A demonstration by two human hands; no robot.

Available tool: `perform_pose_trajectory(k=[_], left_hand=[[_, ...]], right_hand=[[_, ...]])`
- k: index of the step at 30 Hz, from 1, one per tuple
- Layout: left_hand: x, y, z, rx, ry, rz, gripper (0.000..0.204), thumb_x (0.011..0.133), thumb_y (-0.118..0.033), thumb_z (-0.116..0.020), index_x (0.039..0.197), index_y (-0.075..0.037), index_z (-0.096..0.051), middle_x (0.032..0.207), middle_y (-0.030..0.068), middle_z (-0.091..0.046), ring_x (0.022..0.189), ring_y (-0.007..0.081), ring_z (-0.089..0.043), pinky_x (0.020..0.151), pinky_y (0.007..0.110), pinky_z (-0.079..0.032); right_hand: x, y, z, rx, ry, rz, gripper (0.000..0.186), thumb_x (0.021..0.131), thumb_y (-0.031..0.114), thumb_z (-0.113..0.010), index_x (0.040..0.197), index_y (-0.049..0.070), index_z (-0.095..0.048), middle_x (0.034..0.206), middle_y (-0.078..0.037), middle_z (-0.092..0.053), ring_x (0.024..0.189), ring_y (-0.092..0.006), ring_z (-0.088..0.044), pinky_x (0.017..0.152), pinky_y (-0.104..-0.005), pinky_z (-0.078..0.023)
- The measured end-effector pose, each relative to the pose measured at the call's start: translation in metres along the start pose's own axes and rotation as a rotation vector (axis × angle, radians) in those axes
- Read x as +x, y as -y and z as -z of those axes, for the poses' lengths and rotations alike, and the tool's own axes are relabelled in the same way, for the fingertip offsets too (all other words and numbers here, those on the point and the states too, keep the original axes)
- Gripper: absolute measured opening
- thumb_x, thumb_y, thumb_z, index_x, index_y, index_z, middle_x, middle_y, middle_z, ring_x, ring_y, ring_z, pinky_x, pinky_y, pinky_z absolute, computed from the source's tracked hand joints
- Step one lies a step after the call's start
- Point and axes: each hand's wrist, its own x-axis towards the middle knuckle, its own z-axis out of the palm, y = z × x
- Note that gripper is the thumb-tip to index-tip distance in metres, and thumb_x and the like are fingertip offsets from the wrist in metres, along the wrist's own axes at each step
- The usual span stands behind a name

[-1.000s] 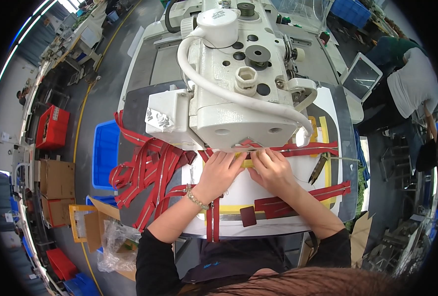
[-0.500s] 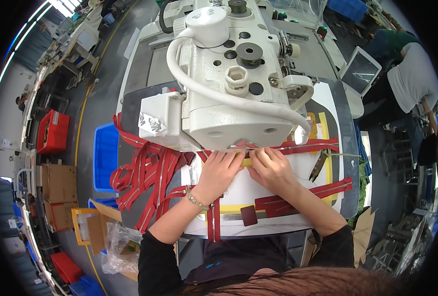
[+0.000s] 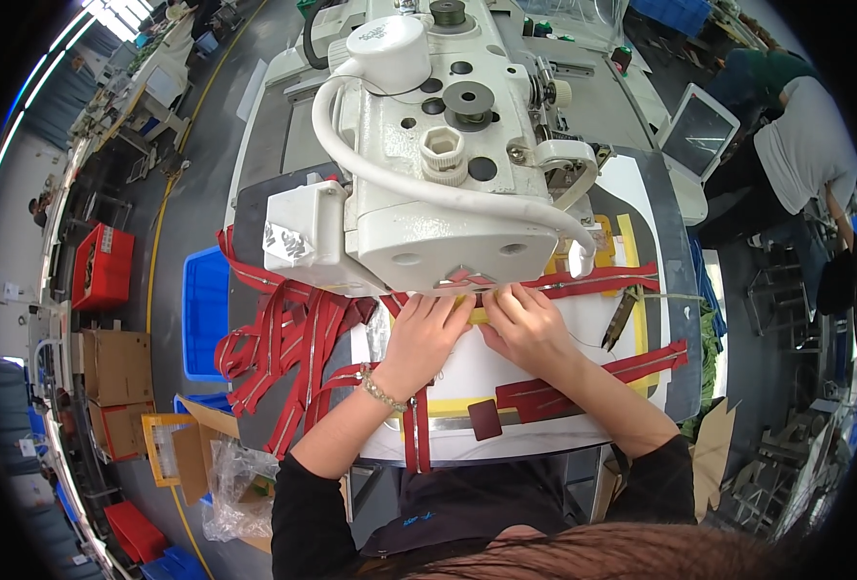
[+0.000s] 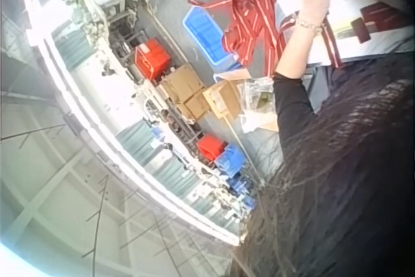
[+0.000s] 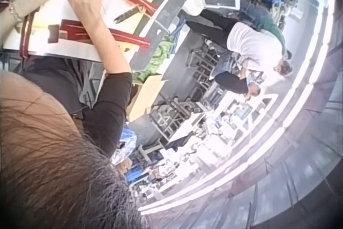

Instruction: Sewing red leather or fabric straps using an industrial sewing machine.

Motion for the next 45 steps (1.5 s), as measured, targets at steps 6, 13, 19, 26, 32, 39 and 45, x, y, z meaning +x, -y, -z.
perform_pose_trajectory(k=[6,13,19,26,32,39,45], left_hand=[[0.0007,0.002,-0.0006,0.007,-0.028,-0.009,0.042,0.078,-0.025,-0.068,0.117,-0.009,-0.062,0.098,0.0037,-0.058,0.089,0.0204,-0.056,0.079,0.035,-0.044],[0.0003,0.0024,-0.0001,0.005,-0.03,-0.007,0.04,0.08,-0.025,-0.068,0.116,-0.009,-0.063,0.094,0.0033,-0.059,0.085,0.0197,-0.057,0.078,0.034,-0.044],[-0.0007,0.0022,-0.0025,0.021,-0.012,-0.007,0.039,0.081,-0.026,-0.067,0.117,-0.01,-0.063,0.091,0.0028,-0.058,0.083,0.0191,-0.056,0.077,0.034,-0.043],[0.0029,0.0023,-0.0004,0.025,-0.015,-0.012,0.04,0.081,-0.026,-0.066,0.118,-0.011,-0.062,0.09,0.0024,-0.057,0.083,0.0191,-0.056,0.076,0.034,-0.042],[0.0014,0.0024,-0.0007,0.03,-0.019,-0.01,0.039,0.082,-0.027,-0.066,0.117,-0.011,-0.062,0.089,0.0025,-0.056,0.082,0.0192,-0.056,0.076,0.034,-0.043],[0.0023,0.0012,0.0013,0.033,-0.03,-0.007,0.037,0.081,-0.026,-0.066,0.115,-0.009,-0.063,0.09,0.0032,-0.057,0.083,0.0196,-0.057,0.077,0.034,-0.043],[0.0013,0.0013,0.0016,0.026,0.042,0.018,0.037,0.078,-0.02,-0.066,0.111,-0.004,-0.062,0.117,0.0095,-0.058,0.114,0.0245,-0.054,0.095,0.038,-0.042]], right_hand=[[0.0014,-0.0004,-0.0003,0.013,-0.014,0.002,0.04,0.073,0.02,-0.069,0.104,-0.004,-0.062,0.099,-0.016,-0.057,0.097,-0.0297,-0.06,0.085,-0.0343,-0.049],[0.0003,-0.0017,-0.0036,-0.001,-0.023,0.008,0.038,0.073,0.019,-0.069,0.104,-0.004,-0.063,0.101,-0.017,-0.058,0.098,-0.0298,-0.06,0.085,-0.0345,-0.05],[0.0003,-0.0016,-0.0049,0.013,-0.032,-0.001,0.038,0.073,0.019,-0.069,0.103,-0.004,-0.063,0.101,-0.017,-0.058,0.098,-0.03,-0.06,0.085,-0.0341,-0.05],[0.0018,-0.0033,-0.0022,0.0,-0.019,0.006,0.038,0.074,0.019,-0.068,0.103,-0.004,-0.063,0.1,-0.017,-0.058,0.097,-0.0298,-0.06,0.084,-0.0336,-0.05],[0.0023,-0.0025,-0.0029,-0.001,-0.017,0.007,0.038,0.073,0.019,-0.068,0.103,-0.004,-0.063,0.099,-0.017,-0.058,0.097,-0.0295,-0.06,0.084,-0.0333,-0.05],[0.0026,-0.0011,-0.0034,0.001,0.003,0.003,0.036,0.073,0.019,-0.068,0.101,-0.004,-0.063,0.098,-0.016,-0.058,0.097,-0.0294,-0.061,0.084,-0.0334,-0.05],[0.0034,-0.0015,-0.0045,0.015,-0.001,0.009,0.036,0.072,0.018,-0.068,0.1,-0.004,-0.064,0.097,-0.016,-0.058,0.097,-0.0287,-0.061,0.083,-0.0332,-0.05]])
